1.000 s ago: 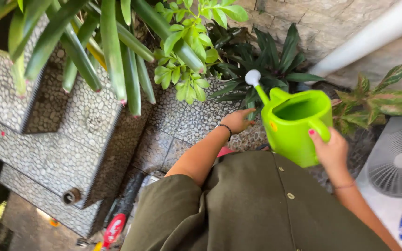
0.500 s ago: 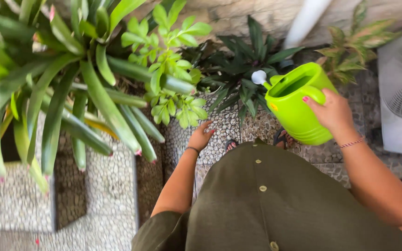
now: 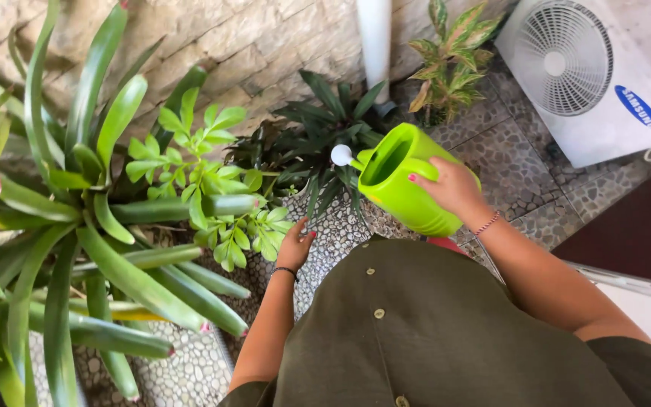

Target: Watering various potted plants in an outdoor garden area using a green watering can.

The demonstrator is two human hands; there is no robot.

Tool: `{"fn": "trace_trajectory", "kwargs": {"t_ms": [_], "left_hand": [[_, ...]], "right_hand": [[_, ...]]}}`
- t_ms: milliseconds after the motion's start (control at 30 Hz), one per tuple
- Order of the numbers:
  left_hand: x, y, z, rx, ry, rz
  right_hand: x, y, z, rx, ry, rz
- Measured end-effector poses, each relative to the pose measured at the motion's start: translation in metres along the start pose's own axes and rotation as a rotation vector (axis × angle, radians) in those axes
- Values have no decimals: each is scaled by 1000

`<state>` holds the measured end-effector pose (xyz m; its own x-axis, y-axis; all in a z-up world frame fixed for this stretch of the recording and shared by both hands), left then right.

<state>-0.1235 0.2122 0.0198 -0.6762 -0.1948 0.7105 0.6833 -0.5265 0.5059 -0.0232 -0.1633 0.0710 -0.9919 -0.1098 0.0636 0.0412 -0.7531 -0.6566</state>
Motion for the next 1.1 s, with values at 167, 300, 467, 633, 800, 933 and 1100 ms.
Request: {"fn": "trace_trajectory", "kwargs": {"t_ms": [167,300,467,633,800,933,1100], "left_hand": [[-4,2,1,-73,-10,-27],[-9,0,9,-94,8,-31],[-5,-3,18,-104,25,-38],[2,-14,19,-99,38,-8],[7,-16,16,-82,37,36],[-9,-24,6,-52,-4,109],[-25,-8,-14,-1,-33,186]], "right_hand": [[6,9,-3,-114,40,-3],[-1,5,-9,-170,94,21],[-9,-2,-12,-95,5,-9],[9,10,-12,-120,19,-86],[11,34,18,-148,148,-140],[12,74,76,-2,217,-115],[4,133,144,58,254,-153]]}}
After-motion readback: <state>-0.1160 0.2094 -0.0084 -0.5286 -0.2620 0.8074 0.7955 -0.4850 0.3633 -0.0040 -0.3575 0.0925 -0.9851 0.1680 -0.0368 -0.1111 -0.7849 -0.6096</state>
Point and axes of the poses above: each hand's wrist, its own x-axis away from the middle knuckle, its own z-axis out of the back of the hand, y = z × x, the point moved 2 cm from there along -x, towards the middle knuckle, and after that the axes turned 7 degrees about z, right-handed, at the moved point
